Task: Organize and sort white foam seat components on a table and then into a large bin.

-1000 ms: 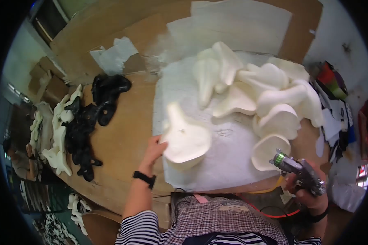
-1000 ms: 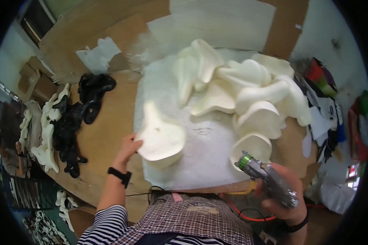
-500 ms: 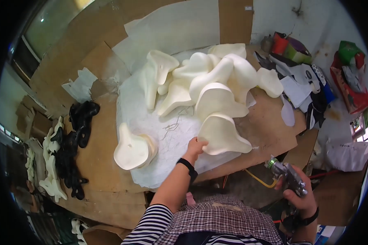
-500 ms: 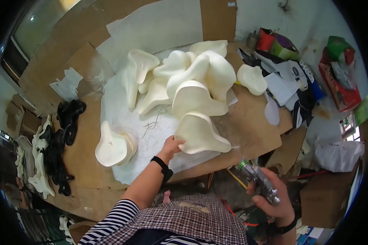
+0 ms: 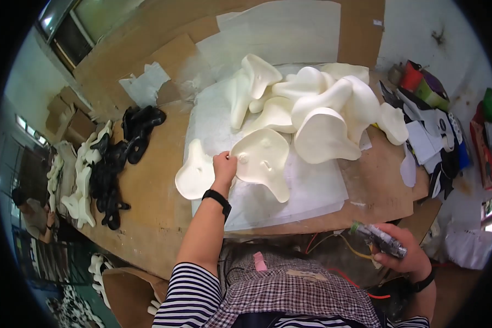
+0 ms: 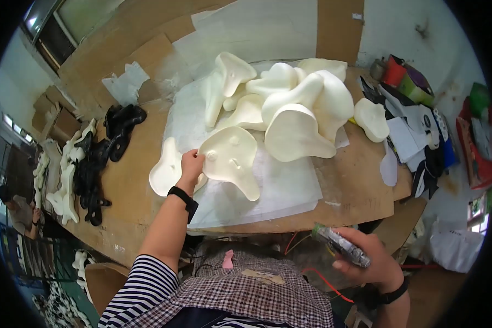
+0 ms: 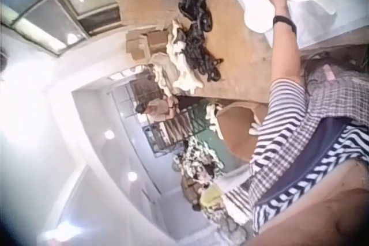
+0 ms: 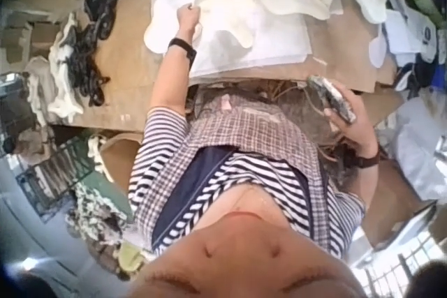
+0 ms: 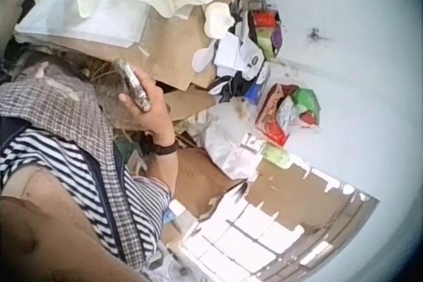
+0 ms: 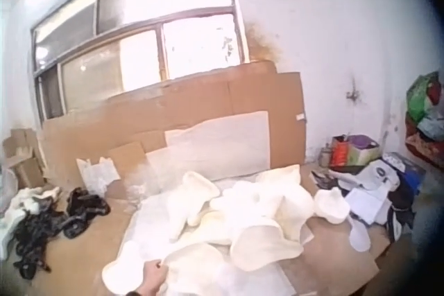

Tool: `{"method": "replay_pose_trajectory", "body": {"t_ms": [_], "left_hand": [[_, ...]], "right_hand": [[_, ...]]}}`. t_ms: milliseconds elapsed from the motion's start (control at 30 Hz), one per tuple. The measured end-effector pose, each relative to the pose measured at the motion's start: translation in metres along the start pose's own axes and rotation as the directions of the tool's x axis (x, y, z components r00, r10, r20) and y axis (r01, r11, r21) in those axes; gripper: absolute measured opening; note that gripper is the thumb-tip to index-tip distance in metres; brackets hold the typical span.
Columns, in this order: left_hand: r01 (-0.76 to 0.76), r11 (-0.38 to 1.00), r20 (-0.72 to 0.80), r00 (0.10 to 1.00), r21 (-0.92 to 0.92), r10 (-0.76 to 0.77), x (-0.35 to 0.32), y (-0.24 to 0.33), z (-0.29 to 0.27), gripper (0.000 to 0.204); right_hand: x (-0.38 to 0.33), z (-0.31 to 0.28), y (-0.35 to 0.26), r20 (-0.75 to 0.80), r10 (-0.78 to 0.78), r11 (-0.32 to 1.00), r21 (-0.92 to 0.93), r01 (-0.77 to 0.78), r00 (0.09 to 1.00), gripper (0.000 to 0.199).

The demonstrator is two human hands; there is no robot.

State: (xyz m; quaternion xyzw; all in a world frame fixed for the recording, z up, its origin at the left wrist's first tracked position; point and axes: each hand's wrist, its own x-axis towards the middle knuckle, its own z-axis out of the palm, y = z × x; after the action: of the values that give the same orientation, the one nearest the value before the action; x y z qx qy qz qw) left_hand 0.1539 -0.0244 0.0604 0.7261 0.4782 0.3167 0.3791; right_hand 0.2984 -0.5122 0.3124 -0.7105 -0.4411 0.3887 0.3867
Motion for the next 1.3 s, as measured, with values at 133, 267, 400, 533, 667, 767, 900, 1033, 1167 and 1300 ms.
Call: {"method": "replay_pose_trajectory", "body": {"t_ms": [133, 267, 400, 533, 667, 767, 900, 1033, 1167, 1300], "left_hand": [[0.054, 0.999, 0.05, 0.997, -0.002, -0.054, -0.001, 0.009, 0.001, 0.031], [0.148, 0.983, 0.053, 0.988, -0.105, -0.143, -0.006, -0.002, -0.02, 0.031], [0.238, 0.931, -0.004, 0.969, -0.276, -0.248, -0.006, -0.01, -0.065, 0.03], [0.147, 0.943, -0.15, 0.969, -0.298, -0.199, 0.005, -0.012, -0.137, 0.02], [0.245, 0.793, -0.186, 0.894, -0.558, -0.407, -0.003, -0.008, -0.173, 0.018], [0.396, 0.817, -0.108, 0.872, -0.418, -0.478, -0.004, -0.034, -0.184, 0.024], [0.53, 0.699, -0.09, 0.763, -0.481, -0.64, -0.02, -0.027, -0.182, 0.041], [0.384, 0.531, -0.219, 0.616, -0.755, -0.757, -0.048, -0.118, -0.175, 0.034], [0.606, 0.221, 0.342, 0.671, -0.764, -0.658, -0.092, -0.137, -0.119, 0.034], [0.568, 0.283, 0.244, 0.678, -0.773, -0.694, -0.085, -0.115, -0.082, 0.049]], "right_hand": [[0.017, 0.007, -0.014, -0.127, -0.087, 0.976, 0.19, 0.111, 0.988, 0.063], [0.022, 0.015, -0.025, -0.263, -0.03, 0.942, 0.314, 0.115, 0.964, 0.063], [0.032, 0.016, -0.011, -0.105, -0.047, 0.985, 0.16, 0.064, 0.993, 0.064], [0.059, 0.038, -0.028, -0.102, -0.098, 0.919, 0.373, 0.13, 0.99, 0.064], [0.091, 0.044, -0.035, 0.024, -0.119, 0.935, 0.338, 0.104, 0.993, 0.066], [0.109, 0.051, -0.046, 0.062, -0.111, 0.935, 0.344, 0.083, 0.992, 0.066], [0.127, 0.055, -0.054, 0.033, -0.131, 0.917, 0.385, 0.108, 0.991, 0.069], [0.133, 0.071, -0.051, 0.035, -0.158, 0.923, 0.361, 0.135, 0.987, 0.07], [0.146, 0.077, -0.037, 0.114, -0.127, 0.949, 0.303, 0.088, 0.985, 0.068], [0.152, 0.085, -0.046, 0.131, -0.075, 0.948, 0.315, 0.031, 0.989, 0.066]]}}
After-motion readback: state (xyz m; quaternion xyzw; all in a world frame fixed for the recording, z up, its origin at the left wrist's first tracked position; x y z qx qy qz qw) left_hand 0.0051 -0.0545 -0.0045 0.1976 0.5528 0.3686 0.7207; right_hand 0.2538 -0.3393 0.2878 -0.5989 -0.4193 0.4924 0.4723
